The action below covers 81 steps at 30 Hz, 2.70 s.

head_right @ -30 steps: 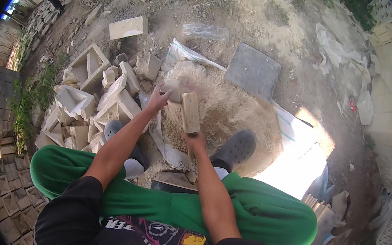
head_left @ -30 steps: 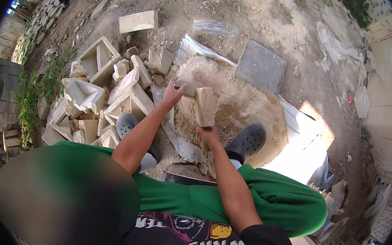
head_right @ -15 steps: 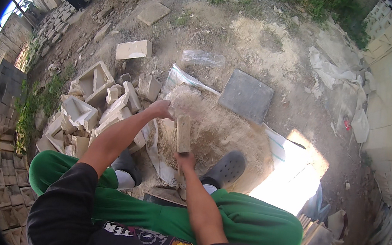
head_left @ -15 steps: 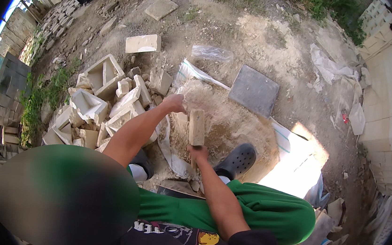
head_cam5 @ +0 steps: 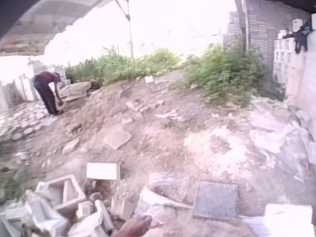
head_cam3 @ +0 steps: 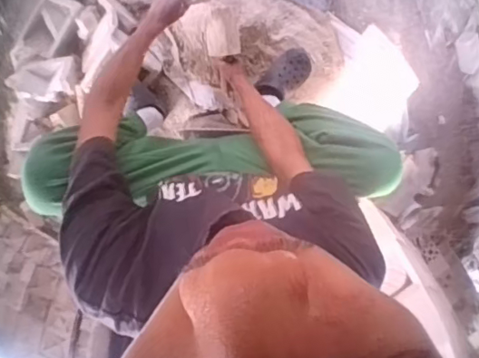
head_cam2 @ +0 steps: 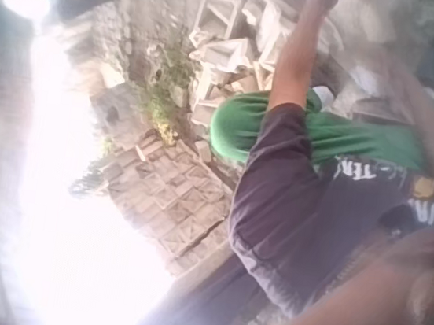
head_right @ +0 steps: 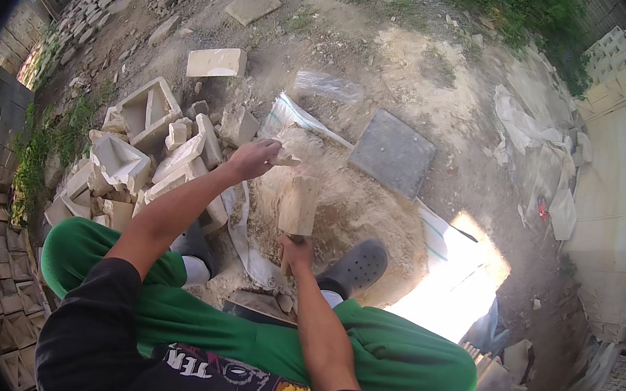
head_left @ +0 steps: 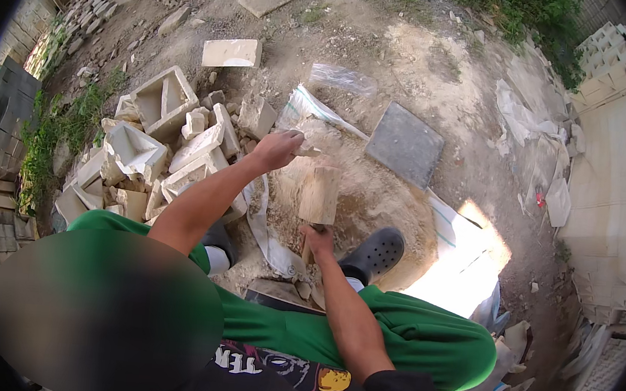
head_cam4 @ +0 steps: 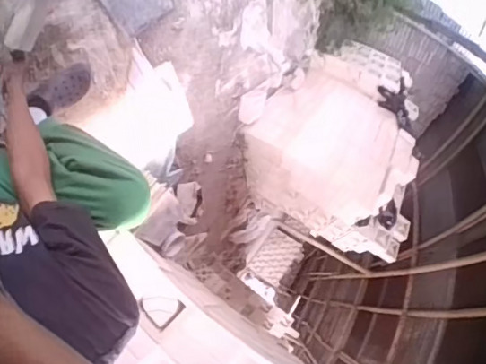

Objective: The person sits on the ground and uses a wooden mallet to repeatedly strike a small stone fragment placed on a larger flat stone. The person breaks the stone into smaller pieces and dust, occasionally adjusting the fragment's position.

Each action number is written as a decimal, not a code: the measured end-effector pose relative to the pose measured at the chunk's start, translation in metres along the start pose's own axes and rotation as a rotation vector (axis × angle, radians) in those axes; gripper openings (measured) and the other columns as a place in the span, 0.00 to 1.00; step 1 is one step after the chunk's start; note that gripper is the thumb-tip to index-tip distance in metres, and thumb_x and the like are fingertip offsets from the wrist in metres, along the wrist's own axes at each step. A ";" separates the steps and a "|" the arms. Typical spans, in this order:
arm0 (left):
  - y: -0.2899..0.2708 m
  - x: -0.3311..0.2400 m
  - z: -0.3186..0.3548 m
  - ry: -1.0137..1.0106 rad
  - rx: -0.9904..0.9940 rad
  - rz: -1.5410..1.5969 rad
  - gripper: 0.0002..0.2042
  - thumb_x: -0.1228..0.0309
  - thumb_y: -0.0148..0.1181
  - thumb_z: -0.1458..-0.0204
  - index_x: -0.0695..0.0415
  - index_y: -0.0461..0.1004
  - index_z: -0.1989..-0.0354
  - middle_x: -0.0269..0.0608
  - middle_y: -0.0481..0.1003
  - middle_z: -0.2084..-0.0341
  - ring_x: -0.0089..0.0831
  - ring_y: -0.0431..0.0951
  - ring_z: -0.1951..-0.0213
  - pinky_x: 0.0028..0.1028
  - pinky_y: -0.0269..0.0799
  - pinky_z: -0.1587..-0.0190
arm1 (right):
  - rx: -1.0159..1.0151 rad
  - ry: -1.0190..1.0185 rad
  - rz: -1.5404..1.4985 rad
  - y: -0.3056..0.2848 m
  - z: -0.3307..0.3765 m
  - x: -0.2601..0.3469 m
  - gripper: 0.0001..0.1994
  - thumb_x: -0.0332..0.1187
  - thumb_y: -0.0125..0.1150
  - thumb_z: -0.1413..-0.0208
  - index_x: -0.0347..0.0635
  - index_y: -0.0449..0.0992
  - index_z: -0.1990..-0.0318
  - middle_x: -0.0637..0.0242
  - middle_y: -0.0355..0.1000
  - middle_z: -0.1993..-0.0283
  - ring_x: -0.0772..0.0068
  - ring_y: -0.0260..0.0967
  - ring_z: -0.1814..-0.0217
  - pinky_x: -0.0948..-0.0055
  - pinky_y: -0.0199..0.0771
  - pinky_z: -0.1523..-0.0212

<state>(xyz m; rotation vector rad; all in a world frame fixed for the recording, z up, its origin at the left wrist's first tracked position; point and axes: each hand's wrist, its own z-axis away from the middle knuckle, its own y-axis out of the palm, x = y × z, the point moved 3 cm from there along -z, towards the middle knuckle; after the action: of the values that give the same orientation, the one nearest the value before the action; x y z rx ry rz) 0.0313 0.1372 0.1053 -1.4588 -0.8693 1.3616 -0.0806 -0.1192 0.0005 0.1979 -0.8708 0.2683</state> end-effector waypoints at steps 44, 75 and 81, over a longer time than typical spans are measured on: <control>0.076 0.009 0.068 -0.429 -0.270 0.464 0.36 0.64 0.71 0.50 0.58 0.61 0.33 0.51 0.68 0.35 0.54 0.70 0.39 0.42 0.67 0.37 | -0.219 -0.174 0.765 0.017 -0.038 0.083 0.14 0.38 0.68 0.55 0.33 0.80 0.69 0.61 0.76 0.80 0.66 0.79 0.76 0.66 0.77 0.72; 0.074 0.002 0.064 -0.480 -0.241 0.468 0.36 0.65 0.70 0.50 0.59 0.60 0.33 0.50 0.68 0.36 0.54 0.71 0.42 0.43 0.69 0.39 | -0.148 0.041 0.677 0.005 -0.050 0.076 0.18 0.42 0.64 0.54 0.31 0.80 0.69 0.56 0.77 0.79 0.59 0.80 0.74 0.62 0.78 0.67; 0.081 0.003 0.066 -0.483 -0.200 0.476 0.39 0.68 0.67 0.49 0.62 0.53 0.31 0.57 0.65 0.35 0.59 0.70 0.43 0.44 0.67 0.40 | -0.135 -0.155 0.598 0.025 -0.033 0.135 0.16 0.41 0.64 0.53 0.31 0.80 0.71 0.58 0.77 0.80 0.64 0.79 0.76 0.64 0.77 0.68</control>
<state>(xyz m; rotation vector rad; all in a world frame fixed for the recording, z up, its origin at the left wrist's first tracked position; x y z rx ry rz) -0.0410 0.1248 0.0311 -1.5783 -1.0194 2.0912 0.0179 -0.0657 0.0861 -0.1768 -1.0862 0.7556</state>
